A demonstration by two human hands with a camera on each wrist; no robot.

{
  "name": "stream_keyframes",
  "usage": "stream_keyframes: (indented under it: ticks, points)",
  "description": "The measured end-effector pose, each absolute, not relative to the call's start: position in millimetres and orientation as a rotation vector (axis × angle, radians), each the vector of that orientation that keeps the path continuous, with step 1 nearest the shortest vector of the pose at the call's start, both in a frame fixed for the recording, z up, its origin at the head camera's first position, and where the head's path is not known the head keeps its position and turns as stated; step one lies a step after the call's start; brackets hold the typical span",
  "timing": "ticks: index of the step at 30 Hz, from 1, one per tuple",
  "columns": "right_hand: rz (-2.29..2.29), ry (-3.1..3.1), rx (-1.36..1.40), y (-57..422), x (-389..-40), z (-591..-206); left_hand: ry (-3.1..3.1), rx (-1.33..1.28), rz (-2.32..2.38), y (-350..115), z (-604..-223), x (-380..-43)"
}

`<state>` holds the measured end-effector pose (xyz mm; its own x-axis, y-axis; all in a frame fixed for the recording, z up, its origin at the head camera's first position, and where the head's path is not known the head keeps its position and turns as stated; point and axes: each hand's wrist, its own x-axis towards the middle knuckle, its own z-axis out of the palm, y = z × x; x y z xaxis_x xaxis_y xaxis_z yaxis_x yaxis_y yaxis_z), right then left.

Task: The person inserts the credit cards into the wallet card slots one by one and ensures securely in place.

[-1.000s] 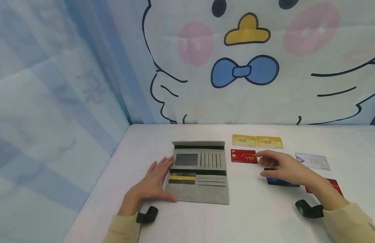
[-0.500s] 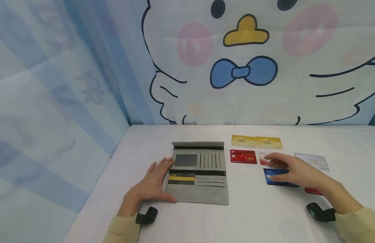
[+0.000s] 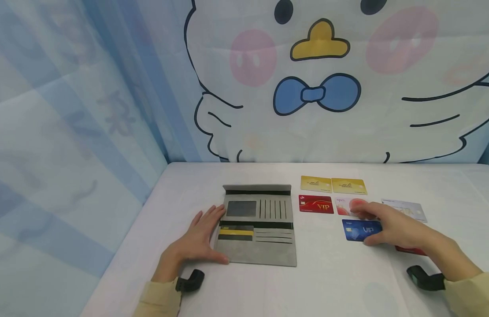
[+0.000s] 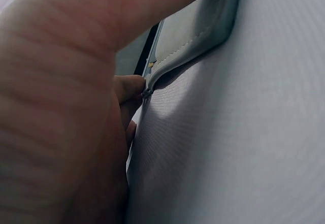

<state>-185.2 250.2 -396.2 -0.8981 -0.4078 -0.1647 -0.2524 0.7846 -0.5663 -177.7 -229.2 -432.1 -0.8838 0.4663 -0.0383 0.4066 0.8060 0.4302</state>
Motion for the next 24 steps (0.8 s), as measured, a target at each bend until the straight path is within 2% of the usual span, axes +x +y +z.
stream_keyframes:
  ticks: [24]
  points:
    - [-0.721,2.713,-0.515,254.4,-185.1,-396.8,2.850,0.683,0.632,-228.3,-432.3,-177.6]
